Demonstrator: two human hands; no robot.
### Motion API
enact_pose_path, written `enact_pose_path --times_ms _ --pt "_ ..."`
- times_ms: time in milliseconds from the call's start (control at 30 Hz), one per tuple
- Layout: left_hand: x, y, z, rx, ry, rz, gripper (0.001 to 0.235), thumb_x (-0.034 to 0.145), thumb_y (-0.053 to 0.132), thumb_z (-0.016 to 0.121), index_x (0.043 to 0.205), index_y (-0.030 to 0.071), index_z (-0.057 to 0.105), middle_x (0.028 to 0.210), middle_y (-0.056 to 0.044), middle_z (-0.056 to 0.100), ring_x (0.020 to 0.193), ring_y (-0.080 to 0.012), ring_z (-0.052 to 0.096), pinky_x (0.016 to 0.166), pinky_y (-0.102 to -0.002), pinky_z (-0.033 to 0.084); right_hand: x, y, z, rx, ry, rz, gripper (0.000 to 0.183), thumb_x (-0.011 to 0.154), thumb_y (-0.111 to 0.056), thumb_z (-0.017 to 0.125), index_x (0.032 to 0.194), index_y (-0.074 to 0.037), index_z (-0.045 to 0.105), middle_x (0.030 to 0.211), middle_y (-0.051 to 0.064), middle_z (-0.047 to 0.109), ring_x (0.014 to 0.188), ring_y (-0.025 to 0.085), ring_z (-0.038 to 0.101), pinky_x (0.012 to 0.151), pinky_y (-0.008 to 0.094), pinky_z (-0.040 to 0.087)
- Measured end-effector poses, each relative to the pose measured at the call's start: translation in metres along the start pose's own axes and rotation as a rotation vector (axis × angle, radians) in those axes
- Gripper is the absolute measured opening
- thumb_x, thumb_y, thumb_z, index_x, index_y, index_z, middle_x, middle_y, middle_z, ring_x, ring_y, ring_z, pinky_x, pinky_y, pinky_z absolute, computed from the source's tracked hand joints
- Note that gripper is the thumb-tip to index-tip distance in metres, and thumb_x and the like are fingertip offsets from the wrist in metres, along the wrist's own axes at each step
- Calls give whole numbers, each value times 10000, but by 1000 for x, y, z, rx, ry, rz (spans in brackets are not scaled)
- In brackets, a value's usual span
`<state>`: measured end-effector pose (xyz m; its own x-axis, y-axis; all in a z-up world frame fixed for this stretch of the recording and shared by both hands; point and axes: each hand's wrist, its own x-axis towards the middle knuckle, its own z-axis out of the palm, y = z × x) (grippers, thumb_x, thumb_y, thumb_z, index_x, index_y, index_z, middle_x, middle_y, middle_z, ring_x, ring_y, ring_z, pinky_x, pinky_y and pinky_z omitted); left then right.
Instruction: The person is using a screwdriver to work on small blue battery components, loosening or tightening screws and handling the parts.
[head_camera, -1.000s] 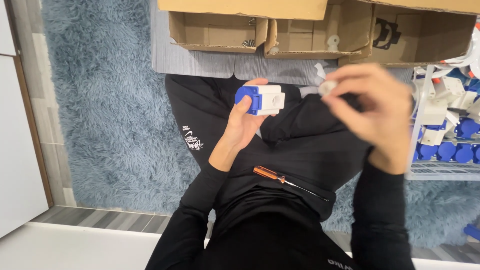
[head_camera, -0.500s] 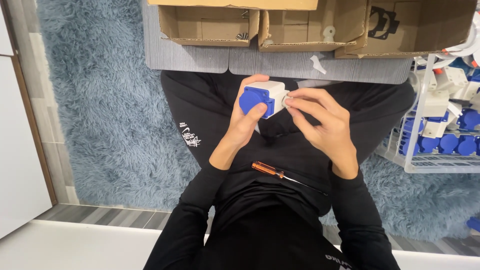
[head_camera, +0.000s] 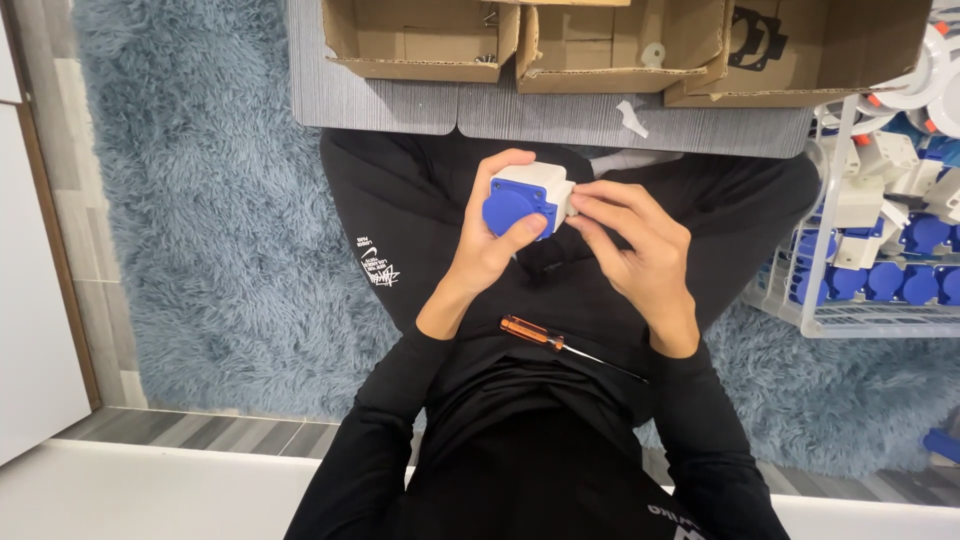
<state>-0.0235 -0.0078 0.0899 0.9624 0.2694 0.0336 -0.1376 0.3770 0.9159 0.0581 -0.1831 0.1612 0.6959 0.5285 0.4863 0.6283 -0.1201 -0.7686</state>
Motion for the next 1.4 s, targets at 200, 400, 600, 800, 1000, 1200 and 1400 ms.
enact_pose_path --times_ms 200,400,600,800,1000,1200,1400 --pt "-18 17 7 83 -11 1 649 978 307 863 1501 132 521 1264 -34 650 1167 -108 621 1062 -326 509 -29 14 8 57 35 49 115 964 47 876 1076 38 852 1072 194 794 855 299 782 722 393 643" --pt "-42 19 15 156 -11 -11 654 954 308 884 1472 143 520 1211 -39 642 1133 -136 615 1024 -350 495 -70 40 21 265 83 223 135 936 -21 916 1051 18 855 960 166 758 807 205 746 689 344 612" --pt "-49 16 30 339 -54 98 742 882 351 950 1432 130 504 1238 -89 566 1141 -204 596 1031 -412 481 -94 32 44 592 266 510 173 1088 -126 761 985 4 711 877 64 615 765 83 604 677 246 516" --pt "-49 11 30 610 -147 219 762 907 436 923 1427 107 474 1277 -122 499 1200 -327 609 1060 -492 499 -88 9 42 392 210 613 376 1239 -329 446 991 -70 558 863 36 530 797 134 502 715 295 411" --pt "-51 9 28 715 -258 243 751 899 421 928 1428 120 487 1275 -129 516 1205 -392 651 1032 -520 542 -82 6 31 370 69 721 640 1251 -450 320 779 -115 591 687 22 602 637 106 495 603 253 409" --pt "-56 7 22 835 -275 308 739 895 391 936 1427 118 503 1295 -161 539 1222 -429 657 1027 -552 570 -75 31 29 548 -50 816 685 1212 -460 473 643 -131 667 566 -38 579 479 54 453 450 208 320" --pt "-63 -5 19 649 -106 273 779 860 419 975 1422 120 525 1320 -128 563 1241 -349 651 1047 -491 537 -21 103 57 75 -342 485 477 1231 -419 491 1059 -24 697 945 237 716 980 394 660 881 516 514"
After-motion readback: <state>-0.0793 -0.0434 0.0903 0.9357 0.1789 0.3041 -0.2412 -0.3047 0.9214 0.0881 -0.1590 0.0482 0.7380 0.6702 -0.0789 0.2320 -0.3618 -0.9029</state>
